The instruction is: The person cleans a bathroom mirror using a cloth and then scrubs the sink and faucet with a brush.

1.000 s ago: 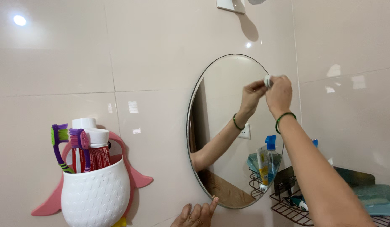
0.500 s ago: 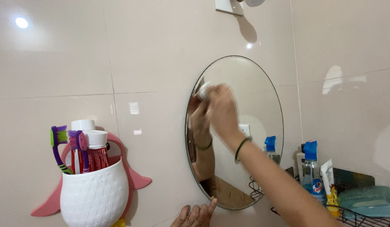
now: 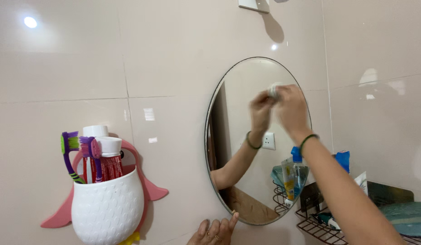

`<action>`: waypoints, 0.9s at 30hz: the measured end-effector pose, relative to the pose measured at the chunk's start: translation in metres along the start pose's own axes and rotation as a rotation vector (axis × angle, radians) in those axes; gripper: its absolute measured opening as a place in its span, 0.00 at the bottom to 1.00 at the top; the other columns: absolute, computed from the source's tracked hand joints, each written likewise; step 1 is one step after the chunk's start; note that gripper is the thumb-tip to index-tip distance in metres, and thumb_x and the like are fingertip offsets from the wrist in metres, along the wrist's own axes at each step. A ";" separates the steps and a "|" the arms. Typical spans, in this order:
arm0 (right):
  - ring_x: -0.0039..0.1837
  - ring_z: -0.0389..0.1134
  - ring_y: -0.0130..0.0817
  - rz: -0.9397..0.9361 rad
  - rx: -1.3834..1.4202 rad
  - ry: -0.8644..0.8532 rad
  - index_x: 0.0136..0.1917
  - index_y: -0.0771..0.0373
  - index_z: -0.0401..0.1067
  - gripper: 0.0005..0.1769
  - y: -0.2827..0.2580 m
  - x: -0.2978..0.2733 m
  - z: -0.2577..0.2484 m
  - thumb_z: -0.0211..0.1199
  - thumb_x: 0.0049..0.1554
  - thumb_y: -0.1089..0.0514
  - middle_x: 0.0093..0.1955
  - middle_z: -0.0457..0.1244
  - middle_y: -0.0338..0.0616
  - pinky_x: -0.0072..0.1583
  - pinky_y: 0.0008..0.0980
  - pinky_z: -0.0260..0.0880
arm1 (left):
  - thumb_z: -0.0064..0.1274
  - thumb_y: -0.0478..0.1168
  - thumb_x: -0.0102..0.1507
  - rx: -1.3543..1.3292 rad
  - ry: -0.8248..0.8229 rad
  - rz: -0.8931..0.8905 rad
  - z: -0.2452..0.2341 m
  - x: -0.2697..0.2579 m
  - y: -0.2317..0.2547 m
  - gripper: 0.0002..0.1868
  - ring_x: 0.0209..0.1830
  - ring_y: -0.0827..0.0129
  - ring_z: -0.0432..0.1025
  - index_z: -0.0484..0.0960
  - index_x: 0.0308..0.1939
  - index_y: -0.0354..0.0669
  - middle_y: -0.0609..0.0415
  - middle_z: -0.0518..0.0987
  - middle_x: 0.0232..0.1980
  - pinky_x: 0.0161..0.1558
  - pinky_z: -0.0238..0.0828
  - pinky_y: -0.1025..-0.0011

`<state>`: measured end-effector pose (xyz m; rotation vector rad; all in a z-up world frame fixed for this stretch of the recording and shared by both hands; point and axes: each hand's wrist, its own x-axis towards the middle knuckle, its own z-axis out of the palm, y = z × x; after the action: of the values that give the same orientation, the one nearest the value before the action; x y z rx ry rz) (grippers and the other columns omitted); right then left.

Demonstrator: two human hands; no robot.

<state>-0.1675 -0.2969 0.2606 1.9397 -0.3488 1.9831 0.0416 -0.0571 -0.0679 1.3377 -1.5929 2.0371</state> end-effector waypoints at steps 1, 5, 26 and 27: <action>0.58 0.68 0.51 0.112 -0.068 -0.036 0.51 0.69 0.78 0.13 0.020 -0.004 -0.006 0.59 0.53 0.72 0.51 0.68 0.55 0.61 0.45 0.69 | 0.38 0.48 0.75 0.008 0.001 0.002 -0.001 0.002 0.000 0.21 0.45 0.80 0.65 0.76 0.69 0.57 0.68 0.64 0.38 0.55 0.62 0.72; 0.53 0.68 0.52 0.310 -0.218 -0.092 0.48 0.70 0.78 0.08 0.048 -0.032 -0.015 0.61 0.56 0.70 0.49 0.66 0.58 0.56 0.47 0.69 | 0.37 0.49 0.76 0.016 0.015 0.004 0.000 0.003 -0.001 0.21 0.43 0.80 0.64 0.76 0.69 0.54 0.68 0.63 0.39 0.54 0.62 0.71; 0.70 0.66 0.44 -0.395 -0.347 -0.353 0.54 0.73 0.74 0.13 -0.044 -0.106 -0.016 0.62 0.55 0.66 0.64 0.66 0.55 0.70 0.43 0.68 | 0.39 0.47 0.70 -0.066 -0.053 0.016 -0.042 0.030 -0.014 0.27 0.52 0.74 0.59 0.71 0.72 0.44 0.61 0.63 0.46 0.60 0.54 0.66; 0.70 0.66 0.41 -0.206 -0.295 -0.247 0.62 0.71 0.75 0.22 -0.016 -0.093 -0.011 0.57 0.54 0.73 0.65 0.67 0.52 0.73 0.35 0.66 | 0.39 0.48 0.71 -0.078 -0.071 0.021 -0.039 0.030 -0.015 0.27 0.52 0.73 0.59 0.71 0.73 0.45 0.61 0.62 0.46 0.60 0.54 0.65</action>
<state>-0.1700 -0.2845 0.1660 1.9415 -0.4554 1.4768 0.0147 -0.0277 -0.0355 1.3850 -1.7048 1.9384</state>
